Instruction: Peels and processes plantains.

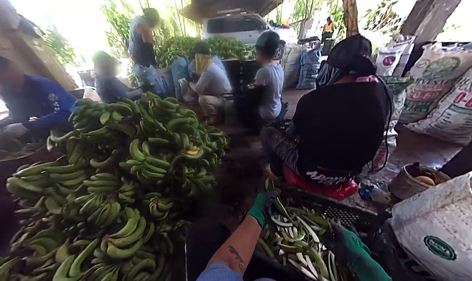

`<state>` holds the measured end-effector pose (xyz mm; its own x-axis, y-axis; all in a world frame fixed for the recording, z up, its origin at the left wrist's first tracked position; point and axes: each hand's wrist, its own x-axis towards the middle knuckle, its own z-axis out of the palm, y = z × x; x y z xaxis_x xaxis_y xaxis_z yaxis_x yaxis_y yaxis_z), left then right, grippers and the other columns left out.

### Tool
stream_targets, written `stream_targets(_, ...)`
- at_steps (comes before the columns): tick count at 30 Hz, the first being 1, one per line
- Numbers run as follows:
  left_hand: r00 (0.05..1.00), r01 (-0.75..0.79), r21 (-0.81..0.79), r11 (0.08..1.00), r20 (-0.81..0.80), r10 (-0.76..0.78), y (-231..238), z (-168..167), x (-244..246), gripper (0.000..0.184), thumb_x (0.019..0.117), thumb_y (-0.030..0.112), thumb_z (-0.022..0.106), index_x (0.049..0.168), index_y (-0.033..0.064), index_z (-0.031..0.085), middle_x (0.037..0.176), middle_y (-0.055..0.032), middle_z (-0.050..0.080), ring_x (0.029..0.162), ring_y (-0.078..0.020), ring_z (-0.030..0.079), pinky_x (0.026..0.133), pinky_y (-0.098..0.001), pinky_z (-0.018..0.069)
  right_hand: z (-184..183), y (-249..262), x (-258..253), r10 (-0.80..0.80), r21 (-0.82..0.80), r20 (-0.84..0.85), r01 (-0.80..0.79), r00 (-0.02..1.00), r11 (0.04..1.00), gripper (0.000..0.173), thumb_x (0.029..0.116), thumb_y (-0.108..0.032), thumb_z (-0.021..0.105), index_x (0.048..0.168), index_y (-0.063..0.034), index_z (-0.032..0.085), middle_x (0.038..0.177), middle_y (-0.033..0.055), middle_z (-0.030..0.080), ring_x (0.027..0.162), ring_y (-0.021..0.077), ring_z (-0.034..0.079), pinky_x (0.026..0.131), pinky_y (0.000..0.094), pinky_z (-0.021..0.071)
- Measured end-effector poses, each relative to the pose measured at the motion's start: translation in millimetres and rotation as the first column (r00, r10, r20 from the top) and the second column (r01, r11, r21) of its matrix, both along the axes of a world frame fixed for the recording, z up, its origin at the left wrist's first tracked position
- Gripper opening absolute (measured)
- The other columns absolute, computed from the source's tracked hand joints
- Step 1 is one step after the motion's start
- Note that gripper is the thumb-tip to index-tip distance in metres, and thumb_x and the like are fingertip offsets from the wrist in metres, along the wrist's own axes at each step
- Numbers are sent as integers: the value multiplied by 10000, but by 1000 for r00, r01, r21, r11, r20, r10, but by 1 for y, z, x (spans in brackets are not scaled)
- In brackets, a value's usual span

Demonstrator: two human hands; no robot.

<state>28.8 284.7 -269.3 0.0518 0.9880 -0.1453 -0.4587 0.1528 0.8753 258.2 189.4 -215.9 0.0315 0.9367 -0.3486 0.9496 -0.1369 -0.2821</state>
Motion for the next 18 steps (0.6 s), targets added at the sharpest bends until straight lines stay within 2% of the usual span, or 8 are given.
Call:
stream_targets(3,992,54,68,996,-116,-46,-14,18,-28,488,942,28,672,1384,7,466,956,-78,655,737,-103,621,647,-266,543,-10,0,-13,-4,-55,-2,4,1000,998,418,1000,-276,642,1303,12,645,1221,283,687,1197,451,643,1023,644,470)
stream_targets(5,966,127,121,985,-242,-95,-19,25,-45,458,925,27,676,1348,11,503,912,-44,655,680,-55,588,576,-221,499,-10,-2,-25,18,-62,20,-17,1000,998,433,990,-297,642,1294,12,646,1209,281,688,1191,457,640,1020,654,464)
stream_targets(8,952,189,224,956,-280,-123,-12,14,-65,392,913,36,715,1280,24,576,963,-70,689,811,-131,662,713,-319,583,-7,-9,-52,91,17,-46,-90,995,996,398,960,-271,655,1207,42,656,1082,276,704,1089,460,661,1016,654,447)
stream_targets(10,958,118,232,965,-283,-49,-11,11,-65,411,903,70,752,1279,49,587,966,-80,707,808,-151,680,714,-338,595,0,-15,-79,147,20,-92,-145,985,989,369,948,-257,663,1171,38,663,1046,269,702,1042,463,671,937,659,486)
stream_targets(14,931,-99,247,964,-318,177,-20,17,-51,503,863,135,815,1291,73,559,947,-57,675,751,-111,640,661,-312,572,9,-9,-119,131,-67,-169,-143,977,987,368,998,-263,629,1241,13,652,1149,262,682,1115,440,653,946,634,499)
stream_targets(16,910,-171,272,947,-326,258,-24,19,-44,519,851,164,836,1279,69,559,917,-45,668,713,-101,628,635,-303,565,8,4,-127,47,-103,-263,-76,964,992,363,1020,-235,620,1280,18,635,1187,246,675,1118,379,654,979,580,496)
stream_targets(17,911,-191,302,934,-301,283,-26,17,-41,472,852,158,831,1237,71,571,883,-33,661,681,-95,617,605,-294,559,8,12,-129,7,-116,-319,-46,948,992,368,1019,-214,630,1299,25,623,1181,229,675,1090,331,658,979,535,504)
stream_targets(18,917,-216,356,909,-246,314,-26,12,-37,356,847,132,821,1124,83,602,806,-11,639,614,-83,587,540,-277,532,3,21,-131,-20,-108,-386,-23,922,994,348,1017,-195,643,1286,25,623,1107,180,680,993,248,662,926,451,532)
